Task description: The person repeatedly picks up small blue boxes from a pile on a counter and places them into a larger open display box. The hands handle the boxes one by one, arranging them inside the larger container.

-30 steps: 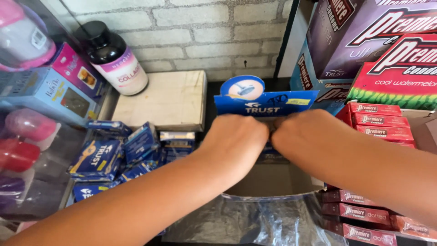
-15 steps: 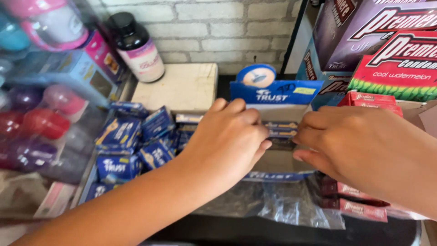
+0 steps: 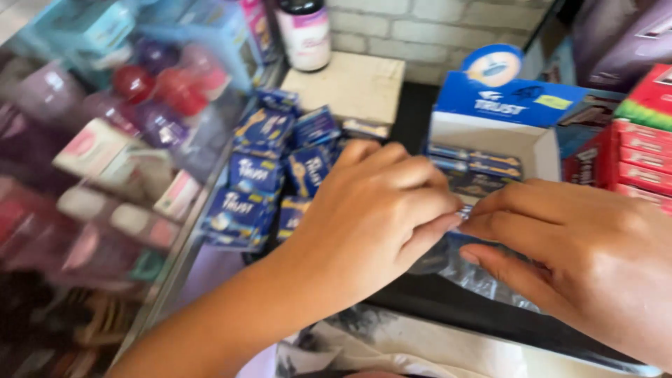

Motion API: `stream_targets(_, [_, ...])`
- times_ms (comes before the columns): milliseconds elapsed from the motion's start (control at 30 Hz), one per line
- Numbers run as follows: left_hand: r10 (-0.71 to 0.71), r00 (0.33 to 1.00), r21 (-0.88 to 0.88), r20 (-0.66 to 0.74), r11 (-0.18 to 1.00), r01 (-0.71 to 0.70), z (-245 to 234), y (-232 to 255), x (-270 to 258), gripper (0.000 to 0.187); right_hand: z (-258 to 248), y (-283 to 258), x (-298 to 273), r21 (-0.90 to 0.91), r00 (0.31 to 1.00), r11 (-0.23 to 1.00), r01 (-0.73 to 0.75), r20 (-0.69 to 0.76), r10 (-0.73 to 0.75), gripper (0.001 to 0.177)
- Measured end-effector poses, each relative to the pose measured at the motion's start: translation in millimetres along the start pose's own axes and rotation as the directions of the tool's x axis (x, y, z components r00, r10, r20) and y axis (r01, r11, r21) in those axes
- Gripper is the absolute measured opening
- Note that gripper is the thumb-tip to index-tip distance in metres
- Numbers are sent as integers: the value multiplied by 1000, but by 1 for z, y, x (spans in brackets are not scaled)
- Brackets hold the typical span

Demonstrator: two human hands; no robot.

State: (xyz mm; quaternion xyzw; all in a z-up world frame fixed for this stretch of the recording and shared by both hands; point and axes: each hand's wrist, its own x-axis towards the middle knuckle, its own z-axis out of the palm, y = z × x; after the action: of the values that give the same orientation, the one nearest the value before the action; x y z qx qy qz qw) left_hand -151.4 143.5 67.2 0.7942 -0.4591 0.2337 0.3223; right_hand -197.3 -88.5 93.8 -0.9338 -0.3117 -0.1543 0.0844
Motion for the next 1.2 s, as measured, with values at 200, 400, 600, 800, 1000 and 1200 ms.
stream_targets(200, [-177,977,-71,-116,983,169,-23,2,-65,12,22,-28,17,257,998,964,67,-22,-64,20])
stream_targets(400, [-310,907,46,-284,941,336,-26,-7,-113,12,78,-49,37,521,1000,854,-4,-14,13,12])
stream_targets(600, [-386,818,161,-426,858,489,-20,-27,-150,11,144,-61,53,666,993,743,-69,-29,118,9])
stream_targets(800, [-481,720,153,-501,769,620,-11,-46,-183,33,183,-86,71,716,989,697,-47,-63,131,16])
stream_targets(1000, [-494,709,109,-503,778,619,-12,-52,-195,42,203,-112,94,624,982,781,40,-168,83,44])
stream_targets(1200, [-506,663,35,-551,780,625,1,-54,-210,43,219,-135,112,546,971,834,76,-231,62,60])
